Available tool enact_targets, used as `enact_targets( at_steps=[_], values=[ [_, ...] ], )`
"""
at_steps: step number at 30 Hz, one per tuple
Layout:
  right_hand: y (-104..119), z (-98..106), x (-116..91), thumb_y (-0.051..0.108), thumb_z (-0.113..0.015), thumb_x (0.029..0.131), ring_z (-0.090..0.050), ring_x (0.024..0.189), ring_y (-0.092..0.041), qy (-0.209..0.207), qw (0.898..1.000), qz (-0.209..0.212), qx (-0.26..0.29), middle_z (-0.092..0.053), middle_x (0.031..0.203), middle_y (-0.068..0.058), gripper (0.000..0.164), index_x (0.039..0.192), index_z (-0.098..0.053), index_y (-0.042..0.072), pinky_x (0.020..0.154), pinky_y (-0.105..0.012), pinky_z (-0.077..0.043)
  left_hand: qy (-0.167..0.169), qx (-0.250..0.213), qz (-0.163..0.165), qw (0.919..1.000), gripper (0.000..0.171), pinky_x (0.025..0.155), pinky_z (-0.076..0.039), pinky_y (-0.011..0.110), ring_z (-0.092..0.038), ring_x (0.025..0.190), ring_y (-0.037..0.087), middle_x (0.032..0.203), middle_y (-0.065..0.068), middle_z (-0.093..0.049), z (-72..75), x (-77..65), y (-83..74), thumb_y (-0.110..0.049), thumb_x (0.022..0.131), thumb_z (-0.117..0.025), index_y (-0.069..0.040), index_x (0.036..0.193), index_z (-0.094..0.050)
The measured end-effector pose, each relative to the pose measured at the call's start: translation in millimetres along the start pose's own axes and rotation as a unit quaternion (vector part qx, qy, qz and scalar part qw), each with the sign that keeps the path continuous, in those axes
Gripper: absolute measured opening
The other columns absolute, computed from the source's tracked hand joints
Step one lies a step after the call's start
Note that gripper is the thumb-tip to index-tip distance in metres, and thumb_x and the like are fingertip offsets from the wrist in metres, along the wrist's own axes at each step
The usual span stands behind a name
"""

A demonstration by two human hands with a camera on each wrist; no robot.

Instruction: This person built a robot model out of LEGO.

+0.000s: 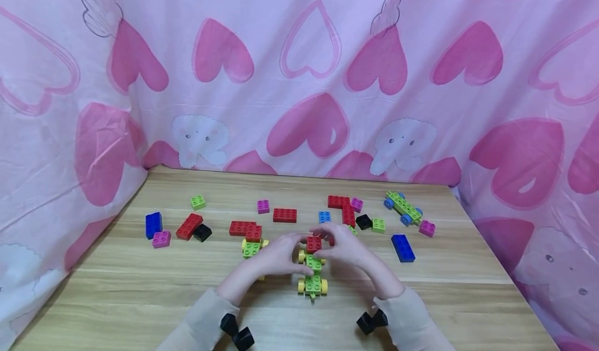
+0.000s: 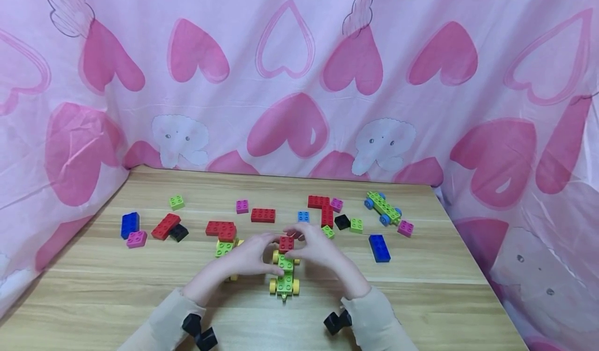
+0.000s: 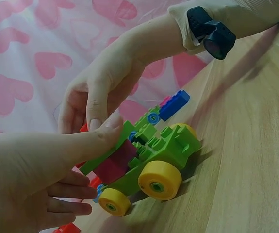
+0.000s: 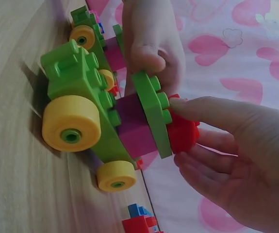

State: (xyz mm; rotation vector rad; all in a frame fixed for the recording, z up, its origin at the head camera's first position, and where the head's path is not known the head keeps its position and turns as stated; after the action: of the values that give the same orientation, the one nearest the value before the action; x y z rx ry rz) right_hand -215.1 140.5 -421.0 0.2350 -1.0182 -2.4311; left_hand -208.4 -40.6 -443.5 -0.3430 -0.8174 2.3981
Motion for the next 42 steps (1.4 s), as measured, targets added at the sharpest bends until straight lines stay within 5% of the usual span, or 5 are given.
enact_targets(
  at_steps=[9,20,34,42],
  values=[
    [0,2,-1,0.018,-0.081,0.079,-0.062,0.107,-0.021,0.009,1.000,-0.006,-0.010,-0.068,0.119,-0.006,0.049,0.124,-0.065,0.007,0.094,-0.043,-0.054,-0.003,-0.037,0.002,0.9993,0.094,0.105,-0.047,0.046,-0.052,0.129,0.027,0.142,0.010,-0.053,1.0,0.1,-3.0,-0.048,0.068,-0.087,-0.010,0.144,-0.047],
    [-5,7,-2,0.018,-0.080,0.081,-0.067,0.096,-0.016,0.011,0.999,0.031,-0.002,-0.072,0.108,-0.004,0.037,0.115,-0.071,0.008,0.086,-0.036,-0.057,-0.017,-0.015,-0.016,0.9996,0.086,0.104,-0.048,0.042,-0.056,0.125,0.024,0.138,0.008,-0.058,0.1,1.9,-11.7,-0.042,0.070,-0.086,-0.011,0.142,-0.051],
    [-21,43,-26,0.024,-0.081,0.080,-0.066,0.094,-0.014,0.029,0.998,0.046,-0.002,-0.072,0.106,-0.002,0.033,0.109,-0.071,0.011,0.085,-0.037,-0.058,-0.025,-0.009,-0.037,0.9990,0.082,0.098,-0.051,0.032,-0.060,0.117,0.021,0.128,0.007,-0.063,-16.3,22.3,-43.6,-0.042,0.068,-0.087,-0.006,0.135,-0.056],
    [-40,59,-37,0.026,-0.083,0.077,-0.061,0.092,-0.012,0.046,0.999,0.013,-0.024,-0.068,0.100,0.004,0.034,0.106,-0.070,0.014,0.083,-0.028,-0.055,-0.025,-0.009,-0.053,0.9982,0.077,0.098,-0.050,0.031,-0.059,0.118,0.020,0.127,0.006,-0.064,-33.4,39.2,-57.1,-0.042,0.071,-0.087,-0.006,0.132,-0.057]
  ],
)
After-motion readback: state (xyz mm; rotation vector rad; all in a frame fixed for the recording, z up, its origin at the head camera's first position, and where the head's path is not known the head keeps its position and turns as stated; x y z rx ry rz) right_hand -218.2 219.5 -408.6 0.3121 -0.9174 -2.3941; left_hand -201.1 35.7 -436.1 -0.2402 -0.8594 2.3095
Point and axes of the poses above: each hand's wrist, its own x-axis towards the middle knuckle, its own z-axis out of the back of the hand, y = z × x, the point moved 3 cm from there along x, towards the middle knuckle
